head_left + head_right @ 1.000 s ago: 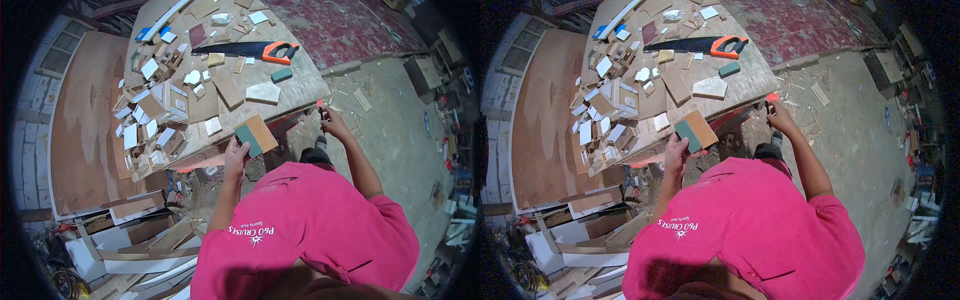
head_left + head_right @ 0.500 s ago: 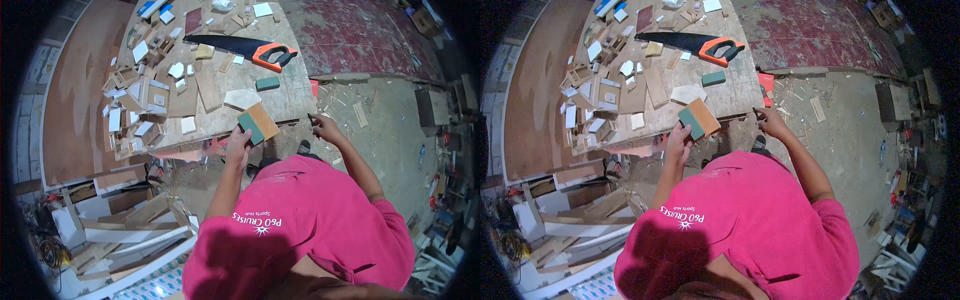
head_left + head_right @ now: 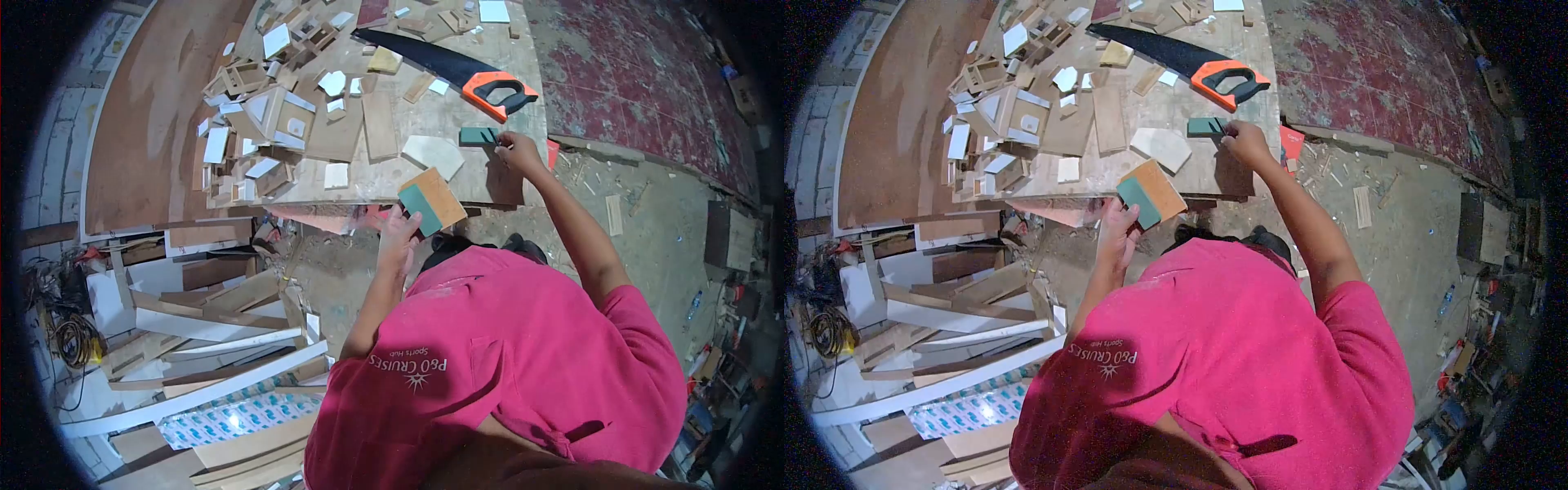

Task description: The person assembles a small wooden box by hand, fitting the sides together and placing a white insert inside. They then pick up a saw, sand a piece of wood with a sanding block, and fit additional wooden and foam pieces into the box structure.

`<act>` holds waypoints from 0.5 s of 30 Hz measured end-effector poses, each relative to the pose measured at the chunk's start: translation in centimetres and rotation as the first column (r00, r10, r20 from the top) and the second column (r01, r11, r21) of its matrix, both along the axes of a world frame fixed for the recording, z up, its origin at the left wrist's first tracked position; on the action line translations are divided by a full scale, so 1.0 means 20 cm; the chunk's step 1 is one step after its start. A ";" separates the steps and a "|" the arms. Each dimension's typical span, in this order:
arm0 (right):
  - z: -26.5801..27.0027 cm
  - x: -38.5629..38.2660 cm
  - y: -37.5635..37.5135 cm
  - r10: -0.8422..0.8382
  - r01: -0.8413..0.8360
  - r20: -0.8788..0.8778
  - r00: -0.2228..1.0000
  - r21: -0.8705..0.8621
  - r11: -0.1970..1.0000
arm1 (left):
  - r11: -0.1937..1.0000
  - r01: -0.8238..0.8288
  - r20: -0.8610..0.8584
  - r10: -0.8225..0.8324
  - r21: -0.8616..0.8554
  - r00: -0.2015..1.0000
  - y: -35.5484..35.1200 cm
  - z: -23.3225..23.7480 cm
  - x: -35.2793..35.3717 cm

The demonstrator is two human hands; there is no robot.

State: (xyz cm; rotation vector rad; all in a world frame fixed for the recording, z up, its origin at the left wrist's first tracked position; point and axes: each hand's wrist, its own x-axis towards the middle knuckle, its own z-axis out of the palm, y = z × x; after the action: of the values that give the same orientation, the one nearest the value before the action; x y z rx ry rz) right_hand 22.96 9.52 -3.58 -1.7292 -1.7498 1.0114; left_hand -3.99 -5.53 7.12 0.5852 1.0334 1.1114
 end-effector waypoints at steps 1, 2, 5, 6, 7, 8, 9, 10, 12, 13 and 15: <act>0.03 -0.03 0.04 -0.005 0.005 0.003 1.000 0.011 1.000 | 1.000 0.005 0.003 -0.005 0.011 1.000 0.01 0.00 -0.04; 0.05 -0.07 0.08 -0.018 0.018 0.016 1.000 0.050 0.999 | 1.000 -0.008 0.030 0.007 0.007 1.000 0.01 0.00 -0.07; 0.10 -0.16 0.15 -0.007 0.000 0.068 0.998 0.103 0.995 | 1.000 -0.004 0.098 0.006 -0.014 0.995 0.04 0.04 -0.17; 0.11 -0.18 0.16 0.016 -0.028 0.103 0.995 0.113 0.993 | 0.999 0.014 0.134 -0.010 -0.034 0.991 0.05 0.05 -0.20; 0.11 -0.21 0.17 0.009 -0.021 0.104 0.995 0.117 0.993 | 0.999 0.021 0.135 -0.017 -0.030 0.991 0.06 0.03 -0.24; 0.11 -0.23 0.17 0.021 -0.033 0.138 0.990 0.083 0.996 | 0.999 0.037 0.207 -0.031 -0.027 0.978 0.07 0.00 -0.28; 0.10 -0.25 0.18 0.033 -0.042 0.172 0.985 0.049 0.998 | 0.998 0.055 0.278 -0.046 -0.025 0.960 0.09 0.00 -0.31; 0.08 -0.27 0.18 0.023 -0.032 0.173 0.985 0.050 0.998 | 0.998 0.065 0.279 -0.056 -0.023 0.959 0.10 -0.01 -0.34; 0.04 -0.31 0.14 -0.027 0.003 0.171 0.985 0.139 0.990 | 0.996 0.059 0.434 -0.024 -0.068 0.900 0.11 -0.03 -0.37; 0.04 -0.31 0.13 -0.035 0.011 0.177 0.984 0.135 0.991 | 0.995 0.069 0.440 -0.031 -0.071 0.897 0.11 -0.04 -0.39; 0.05 -0.33 0.09 -0.045 -0.005 0.203 0.978 0.238 0.971 | 0.989 0.123 0.519 -0.065 -0.078 0.852 0.13 -0.08 -0.44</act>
State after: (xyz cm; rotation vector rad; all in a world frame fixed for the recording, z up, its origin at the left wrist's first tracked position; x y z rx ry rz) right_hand 16.34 11.30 -2.53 -1.7432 -1.8890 0.6000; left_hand -12.78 -2.90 5.54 0.2208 0.5831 1.0391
